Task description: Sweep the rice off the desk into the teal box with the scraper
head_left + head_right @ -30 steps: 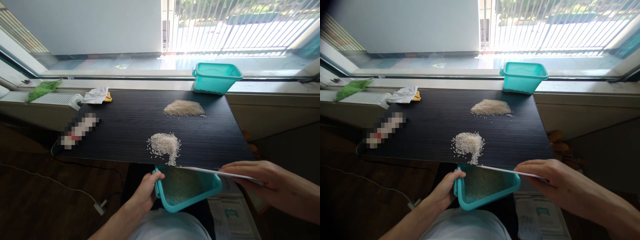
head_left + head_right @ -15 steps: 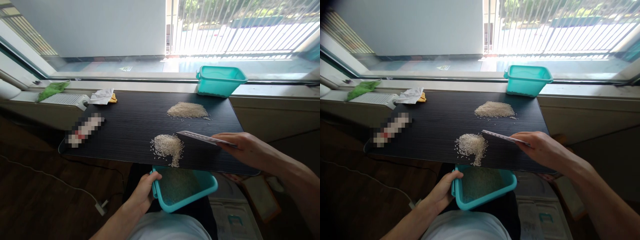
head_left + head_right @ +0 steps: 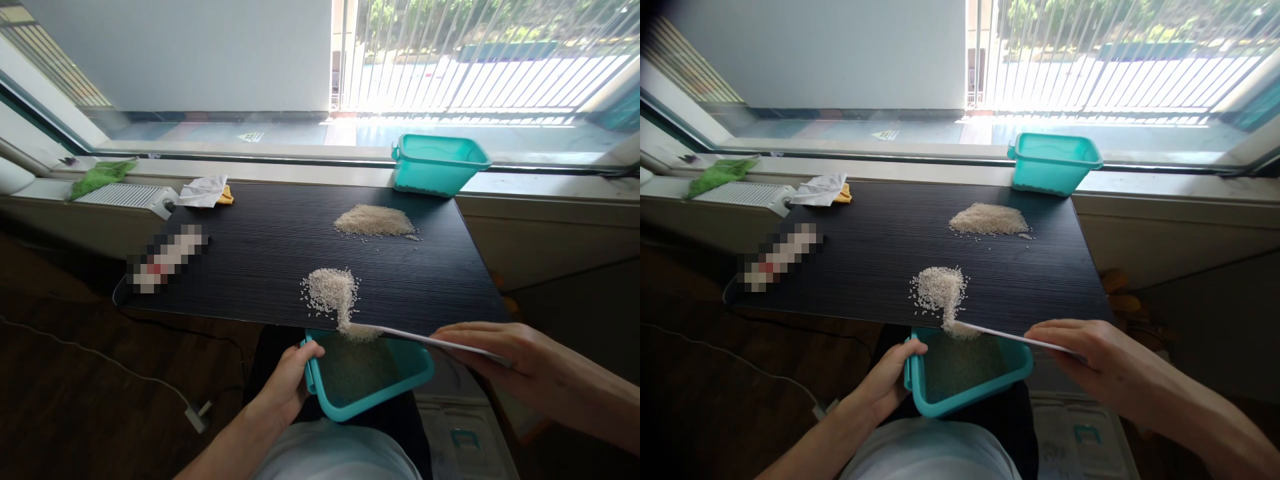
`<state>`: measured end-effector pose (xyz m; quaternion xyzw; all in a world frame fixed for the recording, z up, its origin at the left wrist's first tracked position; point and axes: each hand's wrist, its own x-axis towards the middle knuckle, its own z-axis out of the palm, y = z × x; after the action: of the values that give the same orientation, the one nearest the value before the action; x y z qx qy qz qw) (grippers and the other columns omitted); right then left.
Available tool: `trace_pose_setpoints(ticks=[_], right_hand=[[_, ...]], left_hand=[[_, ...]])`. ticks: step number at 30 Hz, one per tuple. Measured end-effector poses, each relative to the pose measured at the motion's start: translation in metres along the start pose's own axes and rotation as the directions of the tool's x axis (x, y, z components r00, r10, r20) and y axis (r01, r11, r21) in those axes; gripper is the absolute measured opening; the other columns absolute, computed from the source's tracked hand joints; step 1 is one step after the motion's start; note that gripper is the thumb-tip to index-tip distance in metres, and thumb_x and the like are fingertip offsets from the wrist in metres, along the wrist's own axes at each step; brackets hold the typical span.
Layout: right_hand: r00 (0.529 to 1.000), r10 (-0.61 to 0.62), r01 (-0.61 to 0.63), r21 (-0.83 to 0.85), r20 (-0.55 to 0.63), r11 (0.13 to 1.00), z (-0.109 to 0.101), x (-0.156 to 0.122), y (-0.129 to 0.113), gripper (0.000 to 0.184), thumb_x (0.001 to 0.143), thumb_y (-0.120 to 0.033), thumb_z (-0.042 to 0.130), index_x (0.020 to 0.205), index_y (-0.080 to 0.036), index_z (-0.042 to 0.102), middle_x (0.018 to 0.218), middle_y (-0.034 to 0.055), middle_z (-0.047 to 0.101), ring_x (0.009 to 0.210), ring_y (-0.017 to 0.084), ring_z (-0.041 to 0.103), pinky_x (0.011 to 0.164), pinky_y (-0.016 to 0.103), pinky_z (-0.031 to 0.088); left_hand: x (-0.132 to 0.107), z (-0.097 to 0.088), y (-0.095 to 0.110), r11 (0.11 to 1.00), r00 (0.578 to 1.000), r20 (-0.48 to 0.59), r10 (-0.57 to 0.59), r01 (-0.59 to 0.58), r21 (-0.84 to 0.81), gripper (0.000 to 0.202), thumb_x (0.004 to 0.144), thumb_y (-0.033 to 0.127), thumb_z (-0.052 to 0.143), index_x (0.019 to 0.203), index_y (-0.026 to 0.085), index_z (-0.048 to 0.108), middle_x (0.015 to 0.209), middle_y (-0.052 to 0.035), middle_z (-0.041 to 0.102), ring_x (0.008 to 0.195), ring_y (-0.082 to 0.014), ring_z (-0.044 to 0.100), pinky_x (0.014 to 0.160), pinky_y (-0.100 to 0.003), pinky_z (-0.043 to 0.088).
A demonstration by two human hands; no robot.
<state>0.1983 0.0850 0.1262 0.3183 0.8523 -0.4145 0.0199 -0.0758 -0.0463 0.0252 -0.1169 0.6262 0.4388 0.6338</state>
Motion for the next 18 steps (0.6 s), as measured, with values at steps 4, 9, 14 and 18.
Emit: trace_pose_setpoints(ticks=[4,9,14,18], right_hand=[[0.999,0.014,-0.015,0.033,0.045,0.999,-0.001,-0.007,0.000,0.031,0.096,-0.043,0.049,0.114,-0.033,0.072,0.112,0.0008,0.075,0.096,0.024,0.071,0.082,0.028,0.057],[0.995,0.033,-0.036,-0.027,-0.089,0.999,-0.004,-0.005,0.005,0.032,0.095,-0.044,0.051,0.112,-0.029,0.073,0.104,0.0043,0.077,0.089,0.025,0.072,0.078,0.031,0.058],[0.998,0.017,-0.019,0.039,0.052,0.999,-0.007,-0.003,-0.003,0.031,0.095,-0.045,0.047,0.110,-0.034,0.073,0.106,0.0002,0.077,0.089,0.025,0.072,0.076,0.030,0.059],[0.989,-0.036,0.028,-0.058,-0.140,0.998,-0.019,0.015,0.002,0.036,0.096,-0.046,0.048,0.107,-0.024,0.074,0.095,0.0043,0.078,0.080,0.022,0.071,0.072,0.028,0.056]], left_hand=[[-0.004,0.003,0.002,1.000,1.000,-0.027,-0.005,0.004,-0.003,0.017,0.069,0.009,0.067,0.061,0.016,0.054,0.051,0.0024,0.055,0.044,-0.0106,0.052,0.046,-0.021,0.041],[-0.006,0.004,0.003,1.000,0.999,-0.040,0.000,-0.001,-0.006,0.017,0.071,0.008,0.064,0.059,0.015,0.054,0.050,0.0019,0.054,0.043,-0.0104,0.051,0.045,-0.021,0.041],[-0.002,0.001,0.002,1.000,1.000,0.000,-0.010,0.010,-0.004,0.017,0.067,0.010,0.070,0.061,0.015,0.055,0.053,0.0016,0.056,0.044,-0.0103,0.052,0.047,-0.022,0.042],[0.000,0.000,0.002,1.000,1.000,0.014,-0.015,0.015,-0.010,0.022,0.064,0.012,0.075,0.060,0.017,0.053,0.050,0.0036,0.053,0.043,-0.0103,0.051,0.046,-0.021,0.040]])
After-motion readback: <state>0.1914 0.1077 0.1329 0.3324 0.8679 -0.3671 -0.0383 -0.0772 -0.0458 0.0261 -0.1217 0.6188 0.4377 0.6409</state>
